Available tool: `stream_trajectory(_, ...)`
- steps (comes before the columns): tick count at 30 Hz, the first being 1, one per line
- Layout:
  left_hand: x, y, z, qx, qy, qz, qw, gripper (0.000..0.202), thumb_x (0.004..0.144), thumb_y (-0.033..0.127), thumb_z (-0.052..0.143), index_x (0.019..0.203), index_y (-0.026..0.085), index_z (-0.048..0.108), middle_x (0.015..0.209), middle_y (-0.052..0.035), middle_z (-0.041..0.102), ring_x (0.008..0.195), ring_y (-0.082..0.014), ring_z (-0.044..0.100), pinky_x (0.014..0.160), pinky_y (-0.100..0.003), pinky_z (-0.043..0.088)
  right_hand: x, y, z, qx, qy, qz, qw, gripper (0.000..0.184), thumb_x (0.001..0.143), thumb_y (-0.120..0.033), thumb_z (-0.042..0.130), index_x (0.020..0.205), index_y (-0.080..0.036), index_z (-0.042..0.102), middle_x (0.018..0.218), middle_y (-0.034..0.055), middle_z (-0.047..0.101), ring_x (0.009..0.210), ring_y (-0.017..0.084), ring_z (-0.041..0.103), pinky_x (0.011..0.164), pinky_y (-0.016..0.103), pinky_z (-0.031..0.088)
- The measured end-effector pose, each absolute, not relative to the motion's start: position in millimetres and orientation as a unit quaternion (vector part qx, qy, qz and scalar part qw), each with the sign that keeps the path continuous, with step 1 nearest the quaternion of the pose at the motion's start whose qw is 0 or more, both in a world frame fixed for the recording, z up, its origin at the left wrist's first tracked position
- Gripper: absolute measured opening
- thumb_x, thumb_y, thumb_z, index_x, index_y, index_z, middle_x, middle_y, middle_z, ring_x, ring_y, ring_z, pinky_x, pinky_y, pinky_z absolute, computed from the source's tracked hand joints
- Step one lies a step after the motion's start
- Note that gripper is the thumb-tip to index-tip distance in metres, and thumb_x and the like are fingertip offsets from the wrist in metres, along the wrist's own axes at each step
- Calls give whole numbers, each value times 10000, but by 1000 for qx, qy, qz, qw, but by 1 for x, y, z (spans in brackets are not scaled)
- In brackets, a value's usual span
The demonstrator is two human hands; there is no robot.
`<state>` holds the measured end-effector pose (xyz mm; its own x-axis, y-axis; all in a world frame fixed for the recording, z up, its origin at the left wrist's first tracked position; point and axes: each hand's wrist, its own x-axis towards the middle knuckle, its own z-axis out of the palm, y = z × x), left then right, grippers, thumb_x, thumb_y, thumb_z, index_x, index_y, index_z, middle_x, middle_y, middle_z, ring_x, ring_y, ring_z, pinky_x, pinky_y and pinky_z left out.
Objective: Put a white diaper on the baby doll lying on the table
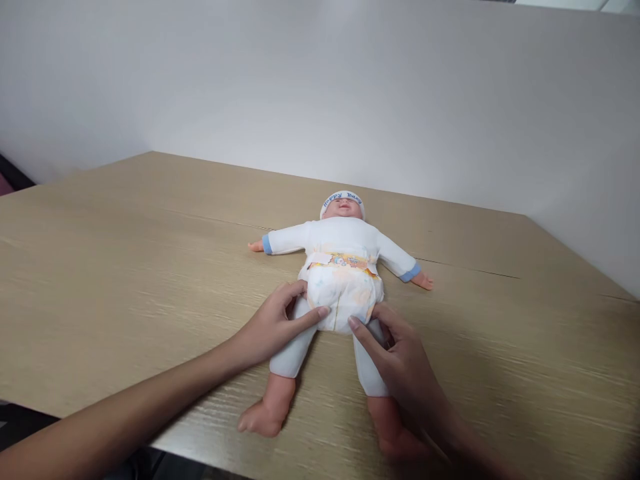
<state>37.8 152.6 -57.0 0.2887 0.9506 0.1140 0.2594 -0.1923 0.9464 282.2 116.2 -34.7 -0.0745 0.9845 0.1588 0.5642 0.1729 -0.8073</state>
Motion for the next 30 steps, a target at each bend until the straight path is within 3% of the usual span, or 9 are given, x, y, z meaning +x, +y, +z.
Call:
stream_trajectory(4, 35, 158, -56, 623, 429, 390, 525, 406, 987, 598, 764, 1120, 215, 761, 1047, -56, 766, 992, -253, 680, 890, -378, 561, 283, 115, -36, -587, -661, 285, 370, 338, 1027, -520, 677, 836, -253, 600, 806, 1, 592, 772, 215, 543, 664, 333, 399)
stream_trajectory(10, 31, 165, -57, 541, 383, 401, 632, 407, 970, 590, 804, 1032, 191, 751, 984, -40, 720, 946, -222, 649, 857, -330, 529, 287, 116, -37, -585, -662, 285, 373, 407, 1012, -593, 695, 815, -246, 617, 745, -17, 509, 745, 199, 486, 679, 331, 377)
stream_trajectory(17, 31, 168, -58, 515, 373, 418, 649, 414, 966, 581, 815, 1001, 169, 782, 961, -30, 721, 849, -169, 608, 740, -254, 458, 288, 119, -39, -592, -632, 311, 393, 393, 990, -600, 730, 855, -239, 654, 677, -62, 401, 637, 154, 383, 609, 311, 330)
stream_trajectory(23, 30, 174, -59, 514, 407, 429, 621, 411, 873, 566, 902, 903, 165, 817, 861, -29, 754, 763, -155, 609, 698, -253, 447, 291, 119, -37, -590, -648, 263, 402, 365, 978, -589, 754, 882, -237, 734, 705, -39, 504, 665, 165, 456, 644, 317, 382)
stream_trajectory(27, 32, 174, -61, 520, 429, 457, 580, 402, 818, 550, 943, 864, 170, 822, 860, -31, 780, 754, -153, 627, 691, -256, 457, 290, 122, -42, -578, -663, 199, 433, 339, 954, -577, 774, 941, -240, 802, 918, 37, 658, 764, 200, 543, 691, 340, 450)
stream_trajectory(30, 33, 168, -63, 513, 436, 480, 563, 412, 808, 553, 945, 932, 178, 830, 899, -43, 810, 800, -177, 680, 725, -272, 491, 293, 125, -47, -560, -679, 178, 441, 344, 943, -575, 775, 951, -235, 825, 1078, 90, 684, 795, 212, 560, 653, 344, 461)
